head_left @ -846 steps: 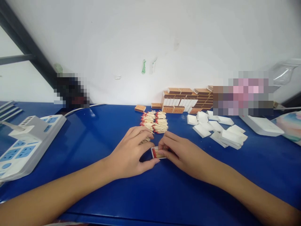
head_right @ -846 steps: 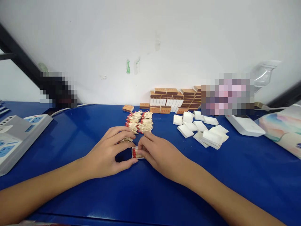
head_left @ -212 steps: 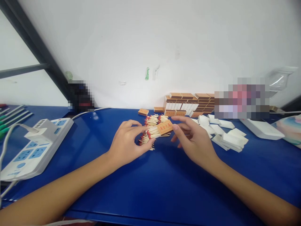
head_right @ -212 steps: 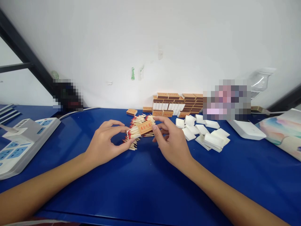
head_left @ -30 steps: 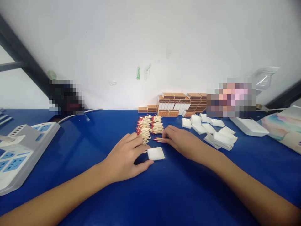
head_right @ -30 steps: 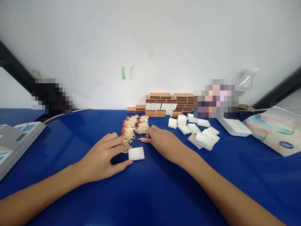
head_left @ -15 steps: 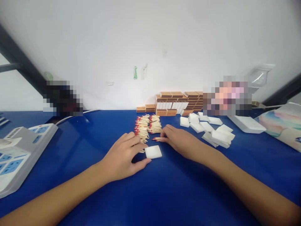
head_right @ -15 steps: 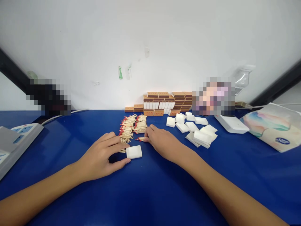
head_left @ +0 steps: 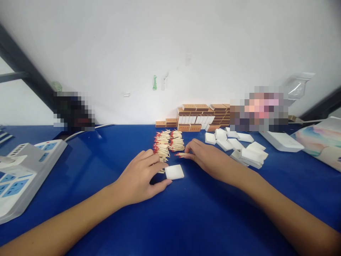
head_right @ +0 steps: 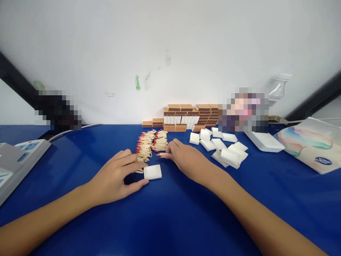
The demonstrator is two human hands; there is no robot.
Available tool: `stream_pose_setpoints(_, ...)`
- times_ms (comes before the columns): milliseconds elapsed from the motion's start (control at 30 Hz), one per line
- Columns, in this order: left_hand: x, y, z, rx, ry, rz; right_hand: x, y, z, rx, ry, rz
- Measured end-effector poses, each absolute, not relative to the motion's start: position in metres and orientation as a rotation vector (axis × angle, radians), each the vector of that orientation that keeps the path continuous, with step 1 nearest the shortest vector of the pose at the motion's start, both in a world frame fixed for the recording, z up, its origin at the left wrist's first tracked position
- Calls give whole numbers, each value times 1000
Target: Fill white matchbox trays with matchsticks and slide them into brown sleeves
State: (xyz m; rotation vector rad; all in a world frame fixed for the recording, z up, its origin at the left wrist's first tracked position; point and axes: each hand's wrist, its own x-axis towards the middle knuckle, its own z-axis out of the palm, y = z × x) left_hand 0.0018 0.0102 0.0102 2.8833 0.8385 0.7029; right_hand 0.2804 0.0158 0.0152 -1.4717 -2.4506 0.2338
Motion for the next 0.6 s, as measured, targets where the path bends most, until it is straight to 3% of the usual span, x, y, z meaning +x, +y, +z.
stream_pose_setpoints(600,3,10,12,2879,830,711,284,10,33,-1432,-2388,409)
